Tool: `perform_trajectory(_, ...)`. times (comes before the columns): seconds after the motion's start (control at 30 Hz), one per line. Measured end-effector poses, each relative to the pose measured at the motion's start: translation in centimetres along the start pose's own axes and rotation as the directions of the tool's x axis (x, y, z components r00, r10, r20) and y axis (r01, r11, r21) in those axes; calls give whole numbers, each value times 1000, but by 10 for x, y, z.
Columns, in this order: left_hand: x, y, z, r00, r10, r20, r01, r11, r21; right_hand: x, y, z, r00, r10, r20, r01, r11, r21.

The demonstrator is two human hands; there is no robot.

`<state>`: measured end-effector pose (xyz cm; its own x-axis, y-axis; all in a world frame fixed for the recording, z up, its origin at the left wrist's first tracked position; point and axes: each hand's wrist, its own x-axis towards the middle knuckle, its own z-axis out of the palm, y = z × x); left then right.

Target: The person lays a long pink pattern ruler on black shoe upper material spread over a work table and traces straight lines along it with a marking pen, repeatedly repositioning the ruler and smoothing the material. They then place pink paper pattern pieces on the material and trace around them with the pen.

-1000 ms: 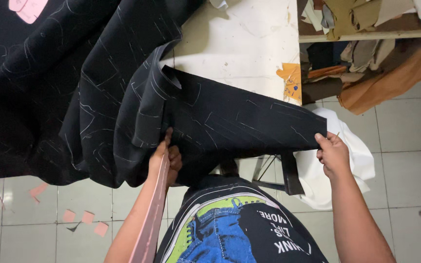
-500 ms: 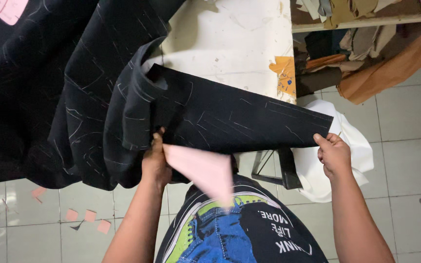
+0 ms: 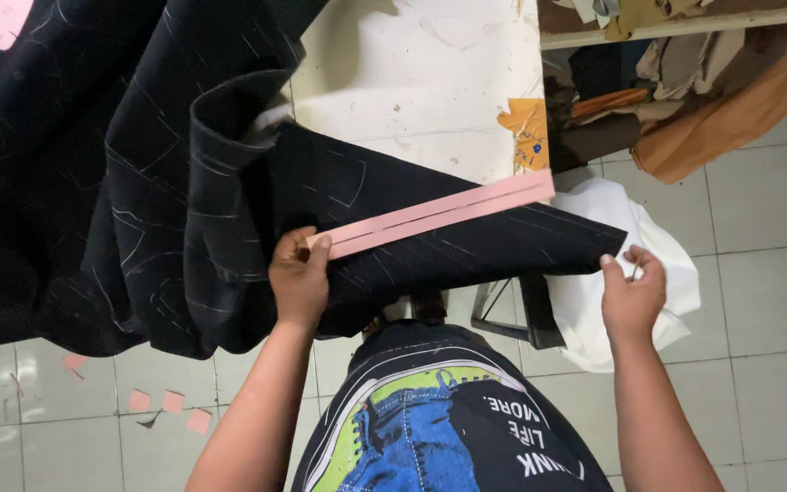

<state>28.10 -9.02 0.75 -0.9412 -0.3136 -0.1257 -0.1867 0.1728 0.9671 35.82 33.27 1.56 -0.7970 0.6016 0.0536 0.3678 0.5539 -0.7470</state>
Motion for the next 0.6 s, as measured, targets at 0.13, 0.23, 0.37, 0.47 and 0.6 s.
perform_trajectory(0.13,21,9,15,994,90,60,-98,984,148,22,-25,17,948,182,261,-245,941,234)
perform_trajectory(0.23,41,18,31,961,259,101,-270,955,123,41,-45,40,936,120,331,-223,930,293)
perform_trajectory(0.37,64,30,55,983,176,61,-186,943,275,65,-52,49,932,87,352,-184,950,253)
perform_trajectory(0.47,75,32,66,986,147,74,-163,934,318,80,-44,39,920,91,381,-210,936,282)
perform_trajectory(0.6,76,26,71,905,391,165,-424,828,367,93,-33,20,900,142,412,-240,951,195)
